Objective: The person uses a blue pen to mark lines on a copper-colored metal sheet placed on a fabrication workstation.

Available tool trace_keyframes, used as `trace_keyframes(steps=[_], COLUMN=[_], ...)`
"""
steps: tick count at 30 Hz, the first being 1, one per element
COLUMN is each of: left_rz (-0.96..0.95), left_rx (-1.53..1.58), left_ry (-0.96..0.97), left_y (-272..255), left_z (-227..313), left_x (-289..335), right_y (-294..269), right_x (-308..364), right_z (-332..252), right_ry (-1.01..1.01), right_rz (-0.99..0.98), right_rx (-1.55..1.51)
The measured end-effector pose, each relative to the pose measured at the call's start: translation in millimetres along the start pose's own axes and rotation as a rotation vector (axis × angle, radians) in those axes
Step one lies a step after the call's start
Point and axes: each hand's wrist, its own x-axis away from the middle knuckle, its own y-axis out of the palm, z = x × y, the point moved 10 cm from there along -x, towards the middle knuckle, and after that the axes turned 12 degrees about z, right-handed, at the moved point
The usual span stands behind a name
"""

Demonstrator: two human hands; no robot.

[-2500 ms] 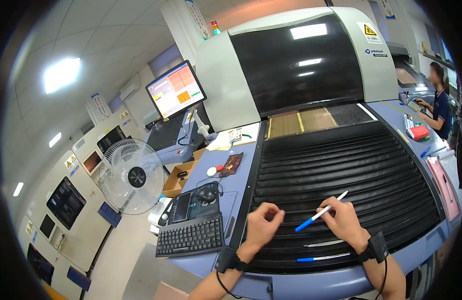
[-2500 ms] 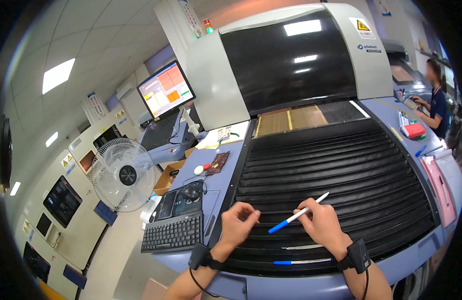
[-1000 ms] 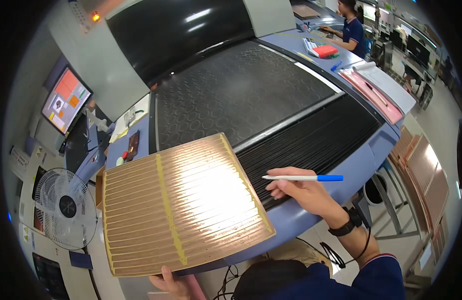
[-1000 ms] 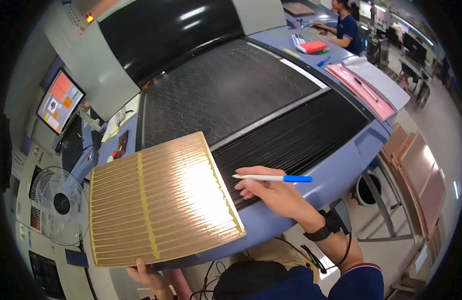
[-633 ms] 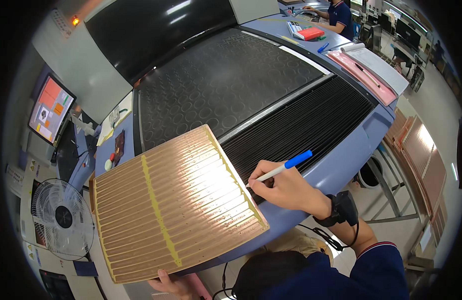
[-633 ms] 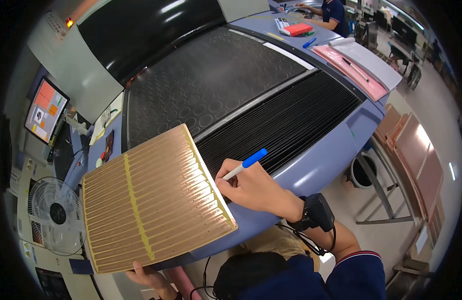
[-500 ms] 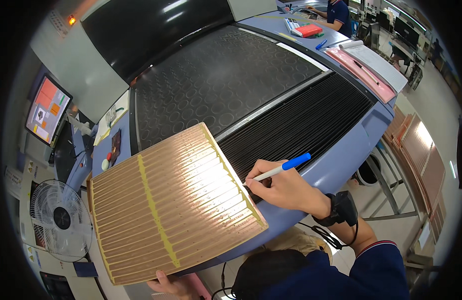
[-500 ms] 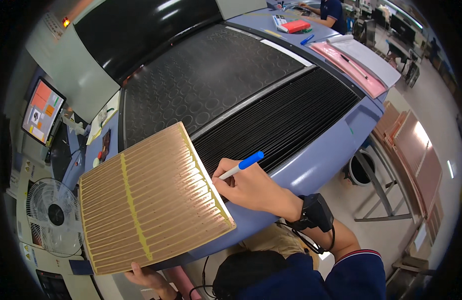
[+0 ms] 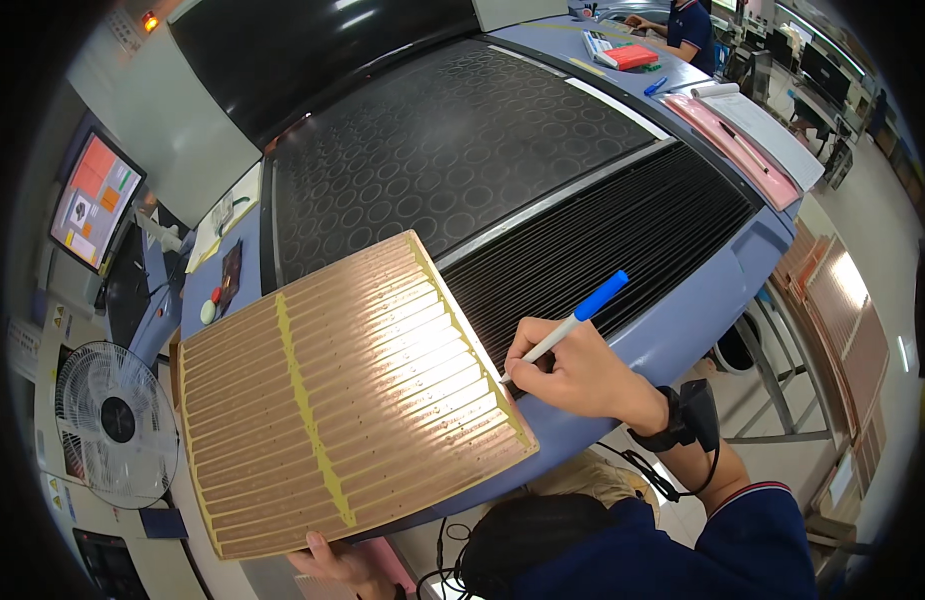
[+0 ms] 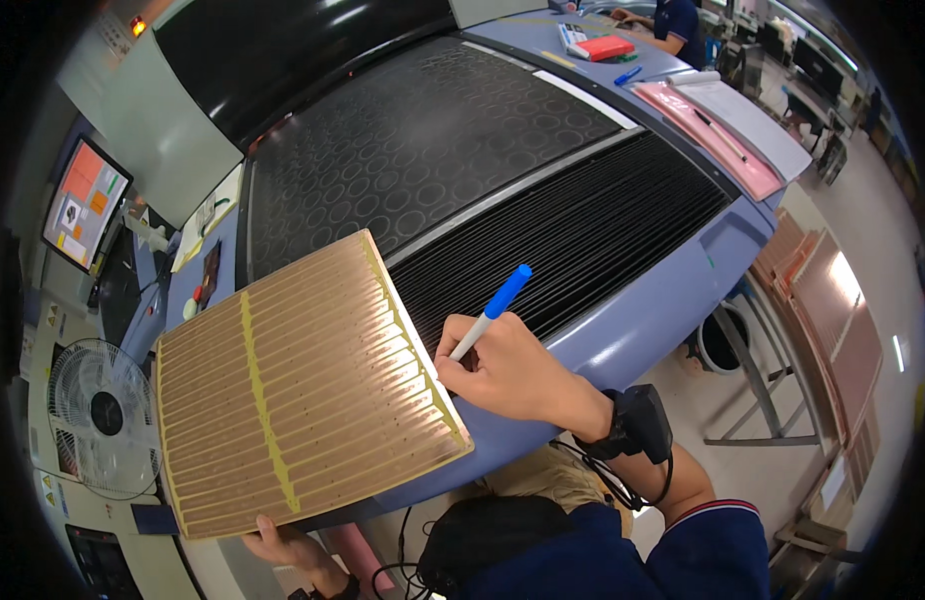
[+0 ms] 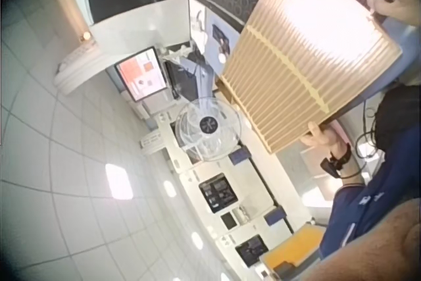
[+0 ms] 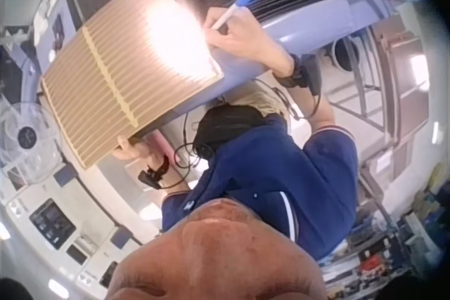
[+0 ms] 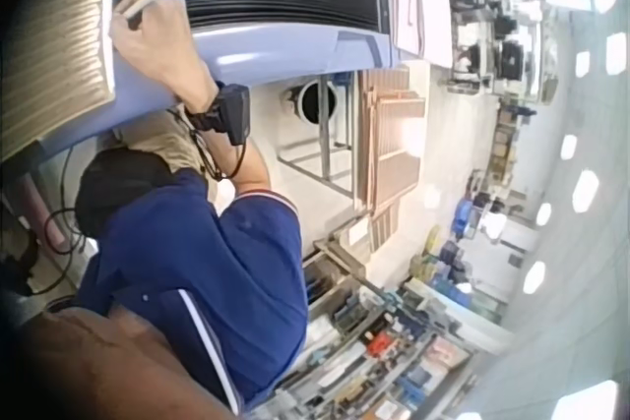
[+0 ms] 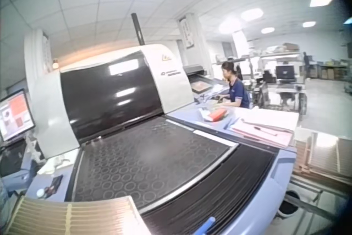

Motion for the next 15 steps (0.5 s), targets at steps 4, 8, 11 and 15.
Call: trace_keyframes(steps=[4, 8, 11, 15], left_rz=[-0.001, 0.037, 0.088, 0.092], left_rx=[-0.035, 0.045, 0.278, 0.591], left_ry=[-0.036, -0.145, -0.427, -0.35], left_y=[7.7, -5.4, 1.8, -44.2], left_z=[3.0, -4.3, -3.6, 41.1], left_x=[2.5, -6.1, -3.9, -32.4], right_y=[-4.8, -5.7, -13.5, -35.8], right_x=[-1.5, -1.4, 7.7, 17.8], right_z=[0.5, 14.8, 28.8, 37.7], right_ry=[0.023, 0.137, 0.147, 0.084], right_rz=[0.017, 0.148, 0.23, 0.336], right_rx=[0.001, -0.129, -0.31, -0.222])
